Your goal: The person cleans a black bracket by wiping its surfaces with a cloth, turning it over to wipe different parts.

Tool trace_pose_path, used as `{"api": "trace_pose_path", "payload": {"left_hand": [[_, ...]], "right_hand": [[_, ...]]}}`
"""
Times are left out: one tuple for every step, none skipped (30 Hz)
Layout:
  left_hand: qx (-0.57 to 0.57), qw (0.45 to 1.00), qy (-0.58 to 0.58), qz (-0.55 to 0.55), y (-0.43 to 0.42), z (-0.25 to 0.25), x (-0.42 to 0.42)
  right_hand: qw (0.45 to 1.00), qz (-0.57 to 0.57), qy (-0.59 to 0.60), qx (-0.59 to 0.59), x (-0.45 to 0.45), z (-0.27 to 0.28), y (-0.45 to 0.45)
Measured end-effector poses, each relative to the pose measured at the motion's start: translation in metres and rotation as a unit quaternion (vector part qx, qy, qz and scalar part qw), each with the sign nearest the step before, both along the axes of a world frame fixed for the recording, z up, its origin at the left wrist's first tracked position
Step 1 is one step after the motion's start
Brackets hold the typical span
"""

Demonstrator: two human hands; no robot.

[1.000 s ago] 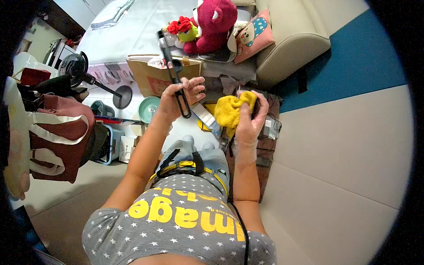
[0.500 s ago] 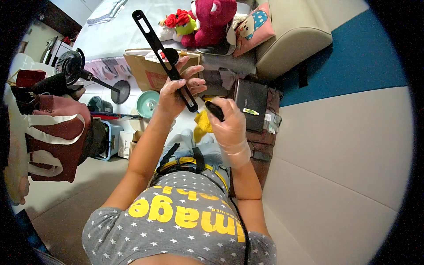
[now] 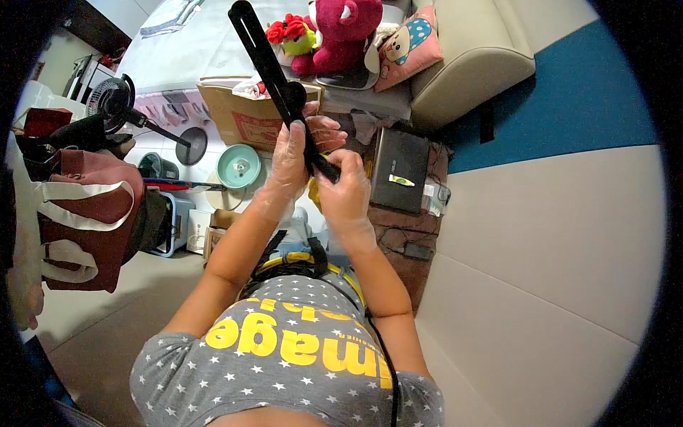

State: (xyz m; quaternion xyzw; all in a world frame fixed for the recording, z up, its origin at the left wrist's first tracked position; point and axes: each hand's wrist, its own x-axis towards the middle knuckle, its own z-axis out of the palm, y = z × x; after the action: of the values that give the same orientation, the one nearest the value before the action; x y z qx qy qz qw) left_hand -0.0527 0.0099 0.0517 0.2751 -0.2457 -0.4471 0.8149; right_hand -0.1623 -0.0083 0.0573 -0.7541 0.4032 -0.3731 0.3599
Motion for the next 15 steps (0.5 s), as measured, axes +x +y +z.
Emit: {"api": "trace_pose_path", "payload": {"left_hand": [[0.000, 1.000, 0.000, 0.000, 0.000, -0.001, 0.000], [0.008, 1.000, 0.006, 0.005, -0.001, -0.004, 0.001], [0.017, 1.000, 0.012, 0.009, -0.002, -0.005, 0.002], [0.017, 1.000, 0.013, 0.009, -0.002, -0.005, 0.001], [0.021, 1.000, 0.018, 0.014, -0.002, -0.005, 0.001], [0.026, 0.999, 0.023, 0.020, -0.003, -0.005, 0.001], [0.026, 0.999, 0.023, 0.020, -0.003, -0.005, 0.001], [0.023, 0.999, 0.021, 0.027, -0.004, -0.005, 0.002], [0.020, 0.999, 0.018, 0.034, -0.005, -0.006, 0.002], [0.020, 0.999, 0.018, 0.034, -0.006, -0.006, 0.003], [0.024, 0.999, 0.033, 0.023, -0.006, -0.006, 0.005], [0.029, 0.998, 0.047, 0.013, -0.006, -0.006, 0.006], [0.029, 0.998, 0.047, 0.014, -0.006, -0.006, 0.007], [0.035, 0.999, 0.035, 0.018, -0.006, -0.006, 0.008], [0.041, 0.999, 0.023, 0.022, -0.006, -0.006, 0.009]], "right_hand": [[0.999, 0.035, 0.008, -0.029, -0.003, 0.001, -0.001], [0.996, 0.070, 0.016, -0.058, -0.005, 0.002, -0.001], [0.996, 0.070, 0.017, -0.058, -0.004, 0.003, 0.000], [0.994, 0.084, 0.000, -0.074, -0.002, 0.004, 0.002], [0.991, 0.099, -0.017, -0.089, -0.001, 0.004, 0.003], [0.991, 0.101, -0.029, -0.079, -0.002, 0.004, 0.004], [0.991, 0.101, -0.030, -0.079, -0.003, 0.002, 0.003], [0.990, 0.100, -0.034, -0.092, -0.004, 0.000, 0.002], [0.989, 0.099, -0.038, -0.105, -0.006, -0.001, 0.001], [0.989, 0.099, -0.038, -0.105, -0.007, -0.002, 0.000], [0.992, 0.085, -0.065, -0.073, -0.008, -0.002, -0.001], [0.992, 0.070, -0.092, -0.041, -0.008, -0.003, -0.001], [0.994, 0.029, -0.103, 0.025, -0.009, 0.001, 0.003], [0.995, 0.015, -0.095, 0.035, -0.010, -0.001, 0.002], [0.995, 0.000, -0.087, 0.044, -0.012, -0.002, 0.000]]}}
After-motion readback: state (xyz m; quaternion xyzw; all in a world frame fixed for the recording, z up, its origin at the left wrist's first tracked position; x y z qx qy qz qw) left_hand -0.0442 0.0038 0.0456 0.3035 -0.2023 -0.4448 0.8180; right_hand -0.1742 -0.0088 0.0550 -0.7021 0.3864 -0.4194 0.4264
